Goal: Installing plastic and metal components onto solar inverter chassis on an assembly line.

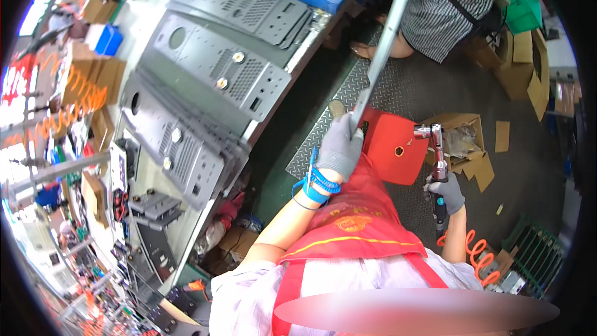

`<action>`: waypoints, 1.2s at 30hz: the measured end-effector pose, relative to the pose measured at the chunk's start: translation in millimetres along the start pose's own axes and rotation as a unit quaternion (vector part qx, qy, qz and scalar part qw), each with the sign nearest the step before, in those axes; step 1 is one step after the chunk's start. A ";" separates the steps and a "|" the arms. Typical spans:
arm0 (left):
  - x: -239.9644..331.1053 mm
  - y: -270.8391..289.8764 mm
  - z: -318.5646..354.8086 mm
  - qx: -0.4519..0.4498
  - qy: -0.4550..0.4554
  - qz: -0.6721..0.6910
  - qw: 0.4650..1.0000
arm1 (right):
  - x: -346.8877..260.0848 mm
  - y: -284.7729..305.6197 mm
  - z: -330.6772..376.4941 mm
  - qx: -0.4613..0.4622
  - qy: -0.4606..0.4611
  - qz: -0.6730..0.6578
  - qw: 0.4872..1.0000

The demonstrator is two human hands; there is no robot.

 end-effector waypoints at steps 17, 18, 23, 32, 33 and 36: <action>-15.9 282.5 -218.3 0.224 0.058 -0.462 0.856 | -115.0 -146.0 -0.6 -0.182 -0.027 0.275 0.944; -37.6 277.6 -236.9 0.197 0.063 -0.478 0.854 | -123.4 -156.5 -9.1 -0.203 -0.039 0.257 0.944; -134.6 238.2 -304.5 0.108 0.201 -0.474 0.850 | -177.5 -201.7 -68.1 -0.237 -0.051 0.344 0.907; -169.3 208.2 -151.9 0.429 0.250 -0.172 0.851 | -230.1 -314.7 -174.6 -0.354 0.036 0.472 0.807; -169.9 191.9 -110.4 0.428 0.302 -0.210 0.825 | -225.7 -324.7 -188.2 -0.338 0.040 0.501 0.796; -182.9 135.5 -19.7 0.311 0.497 -0.205 0.783 | -197.4 -364.6 -214.4 -0.386 0.051 0.512 0.766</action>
Point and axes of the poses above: each hand's wrist, its own z-axis away from the middle knuckle, its own y-axis out of the back of the hand, x = y × z, the point moved 7 cm from there along -z, towards the middle knuckle, and after that the axes turned 14 degrees about -z, right-handed, at the moved point
